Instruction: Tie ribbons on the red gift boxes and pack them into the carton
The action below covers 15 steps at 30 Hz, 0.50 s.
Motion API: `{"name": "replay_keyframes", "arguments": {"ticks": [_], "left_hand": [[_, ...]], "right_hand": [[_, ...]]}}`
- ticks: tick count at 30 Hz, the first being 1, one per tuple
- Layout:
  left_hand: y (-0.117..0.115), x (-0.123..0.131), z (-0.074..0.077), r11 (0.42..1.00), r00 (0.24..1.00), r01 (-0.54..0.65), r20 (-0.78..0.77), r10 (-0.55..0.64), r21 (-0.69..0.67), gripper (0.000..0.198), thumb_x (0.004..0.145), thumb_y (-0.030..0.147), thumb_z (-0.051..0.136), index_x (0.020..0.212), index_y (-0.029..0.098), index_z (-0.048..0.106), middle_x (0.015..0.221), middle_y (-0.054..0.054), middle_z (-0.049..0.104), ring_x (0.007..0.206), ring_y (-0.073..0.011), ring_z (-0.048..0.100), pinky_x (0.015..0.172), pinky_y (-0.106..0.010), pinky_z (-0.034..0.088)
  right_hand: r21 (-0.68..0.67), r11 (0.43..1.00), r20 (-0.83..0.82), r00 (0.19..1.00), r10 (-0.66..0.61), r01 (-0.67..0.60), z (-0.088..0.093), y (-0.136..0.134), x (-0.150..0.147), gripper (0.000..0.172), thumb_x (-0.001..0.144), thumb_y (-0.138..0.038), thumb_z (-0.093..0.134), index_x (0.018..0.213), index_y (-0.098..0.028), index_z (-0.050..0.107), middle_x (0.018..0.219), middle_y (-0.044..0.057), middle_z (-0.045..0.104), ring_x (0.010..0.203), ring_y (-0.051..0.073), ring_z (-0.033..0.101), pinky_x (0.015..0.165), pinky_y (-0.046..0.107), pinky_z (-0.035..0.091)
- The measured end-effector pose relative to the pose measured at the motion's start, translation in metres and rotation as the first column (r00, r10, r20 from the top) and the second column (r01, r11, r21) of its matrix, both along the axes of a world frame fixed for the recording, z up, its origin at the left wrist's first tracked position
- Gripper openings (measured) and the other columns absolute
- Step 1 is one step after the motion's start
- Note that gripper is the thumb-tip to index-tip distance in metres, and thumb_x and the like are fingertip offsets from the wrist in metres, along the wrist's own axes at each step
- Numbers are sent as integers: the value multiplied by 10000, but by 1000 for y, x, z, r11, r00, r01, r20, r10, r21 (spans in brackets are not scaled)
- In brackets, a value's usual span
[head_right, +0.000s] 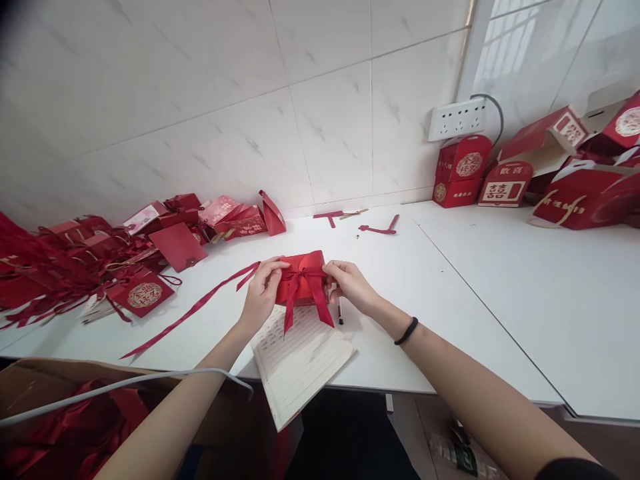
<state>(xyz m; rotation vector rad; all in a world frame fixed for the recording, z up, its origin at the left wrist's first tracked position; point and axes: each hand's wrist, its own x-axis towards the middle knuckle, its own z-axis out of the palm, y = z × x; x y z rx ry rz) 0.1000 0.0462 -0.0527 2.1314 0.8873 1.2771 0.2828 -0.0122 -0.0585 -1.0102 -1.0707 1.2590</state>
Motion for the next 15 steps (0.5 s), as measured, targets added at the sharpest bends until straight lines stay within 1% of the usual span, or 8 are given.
{"name": "replay_keyframes", "arguments": {"ticks": [3, 5, 6, 8, 10, 12, 13, 15], "left_hand": [[2, -4, -1, 999, 999, 51, -14, -51, -14, 266, 896, 336, 379, 979, 218, 602, 1150, -79, 536, 1208, -209, 452, 1035, -417, 364], [3, -7, -4, 990, 989, 138, -48, -139, -41, 324, 848, 393, 460, 1106, 220, 552, 1237, -104, 458, 1248, -238, 405, 1019, -430, 386], [4, -8, -6, 982, 979, 180, -85, -184, -51, 419, 796, 405, 539, 1173, 226, 508, 1276, -115, 411, 1261, -256, 385, 1009, -441, 397], [4, -10, -10, 970, 955, 235, -175, -241, -56, 666, 679, 362, 677, 1276, 249, 402, 1324, -127, 337, 1272, -283, 358, 1007, -470, 398], [3, -9, -13, 967, 942, 249, -218, -255, -58, 799, 630, 297, 723, 1321, 276, 322, 1336, -127, 311, 1270, -287, 353, 1011, -488, 392], [1, -7, -15, 965, 947, 248, -187, -260, -83, 797, 642, 274, 718, 1321, 291, 300, 1334, -122, 309, 1266, -281, 358, 986, -480, 419], [0, -6, -15, 965, 954, 242, -155, -256, -101, 788, 646, 272, 716, 1315, 293, 301, 1334, -120, 309, 1263, -281, 362, 970, -472, 435], [-2, -3, -14, 966, 970, 217, -84, -230, -140, 785, 636, 267, 724, 1301, 291, 308, 1337, -116, 313, 1259, -281, 368, 954, -458, 447]], "right_hand": [[-48, 997, 90, 995, -51, 56, -1, 2, 1, 286, 784, -388, 519, 605, -170, 476, 613, -5, 454, 473, 94, 448, 374, 218, 399], [-81, 984, 273, 953, -132, 159, -3, 3, 4, 265, 831, -338, 442, 619, -179, 451, 609, 1, 457, 462, 97, 426, 387, 225, 366], [-80, 973, 378, 910, -169, 214, -4, 3, 6, 242, 838, -316, 438, 636, -183, 442, 604, 3, 464, 460, 101, 422, 399, 229, 348], [-34, 954, 632, 746, -211, 298, -7, 3, 12, 148, 816, -258, 496, 698, -190, 440, 597, 10, 487, 473, 123, 434, 430, 242, 318], [20, 946, 857, 481, -182, 323, -10, 1, 17, 112, 771, -173, 551, 788, -188, 442, 603, 25, 513, 506, 160, 468, 459, 257, 294], [29, 957, 969, 227, -98, 290, -13, -1, 21, 163, 762, -125, 539, 868, -180, 428, 613, 41, 535, 526, 186, 493, 470, 265, 275], [13, 966, 983, 176, -60, 258, -14, -2, 22, 176, 768, -122, 525, 899, -174, 420, 627, 49, 548, 531, 192, 502, 471, 266, 271], [-13, 986, 983, 183, -18, 168, -14, -3, 22, 175, 804, -158, 489, 958, -167, 405, 674, 57, 578, 551, 196, 524, 474, 264, 282]]}}
